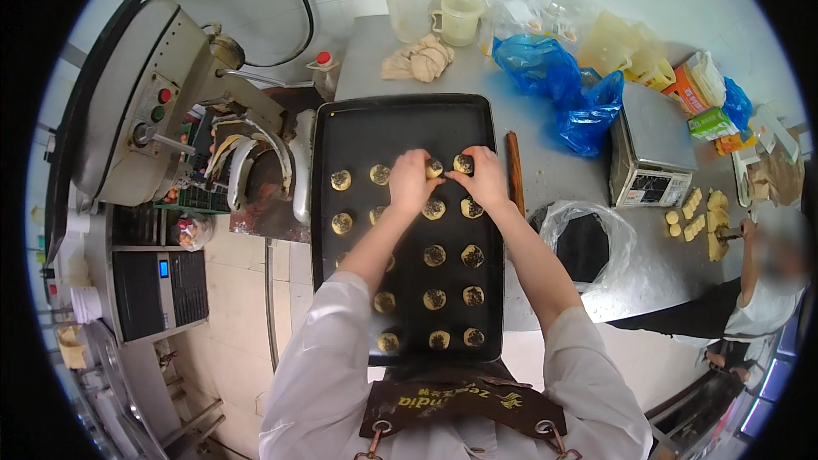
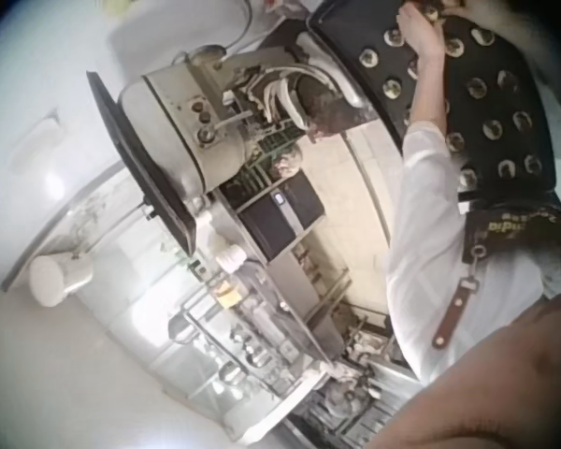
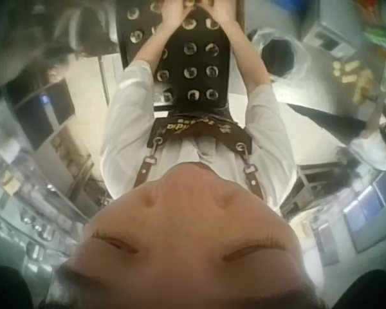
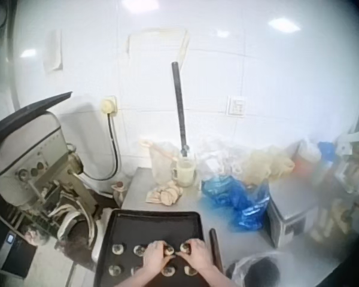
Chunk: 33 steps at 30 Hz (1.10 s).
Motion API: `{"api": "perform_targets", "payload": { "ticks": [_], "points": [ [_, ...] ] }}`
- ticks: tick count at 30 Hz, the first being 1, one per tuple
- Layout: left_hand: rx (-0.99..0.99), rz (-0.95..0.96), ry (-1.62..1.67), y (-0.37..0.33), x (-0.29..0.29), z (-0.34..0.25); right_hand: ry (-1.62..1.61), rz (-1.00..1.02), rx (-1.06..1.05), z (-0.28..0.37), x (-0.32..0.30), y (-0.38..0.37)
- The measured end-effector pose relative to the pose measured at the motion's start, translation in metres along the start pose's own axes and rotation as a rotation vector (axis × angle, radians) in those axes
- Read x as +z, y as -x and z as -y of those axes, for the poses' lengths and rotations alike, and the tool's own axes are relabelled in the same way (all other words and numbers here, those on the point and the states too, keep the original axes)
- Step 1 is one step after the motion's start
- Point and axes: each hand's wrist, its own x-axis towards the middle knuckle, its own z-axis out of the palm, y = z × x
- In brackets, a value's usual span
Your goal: The person prepares pastries by filling dough balls with a dark filling, placing them onto a baking tray, and then covering the tray with a blue plastic sheet.
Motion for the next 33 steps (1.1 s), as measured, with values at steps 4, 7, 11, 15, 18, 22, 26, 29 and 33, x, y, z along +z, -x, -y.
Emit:
{"api": "perform_targets", "payload": {
  "ticks": [4,7,11,15,18,22,26,29,33],
  "points": [
    [0.027,0.022,-0.113,0.0,-0.002,0.007,0.131,0.122,0.025,0.002,-0.004,0.004],
    [0.191,0.076,-0.083,-0.007,-0.009,0.01,0.064,0.123,-0.171,0.002,-0.015,-0.002],
    [0.086,0.233,-0.028,-0.015,-0.006,0.018,0.011,0.165,-0.172,0.002,-0.011,-0.003],
    [0.088,0.243,-0.063,-0.01,-0.011,0.005,0.055,0.209,-0.047,-0.007,-0.005,-0.001],
    [0.043,0.315,-0.156,-0.014,-0.016,-0.007,0.137,0.135,-0.03,0.006,-0.021,0.008],
    [0.026,0.276,-0.321,-0.009,-0.024,-0.031,-0.059,-0.105,-0.091,0.016,-0.094,0.046],
    [0.163,0.003,-0.267,0.002,-0.024,-0.071,-0.158,-0.339,0.029,-0.018,-0.204,0.109],
    [0.257,-0.081,-0.21,0.007,-0.011,-0.132,-0.064,-0.627,0.336,-0.123,-0.268,0.168],
    [0.354,-0.098,-0.121,0.018,0.029,-0.21,0.279,-0.652,0.748,-0.302,-0.32,0.238]
  ]
}}
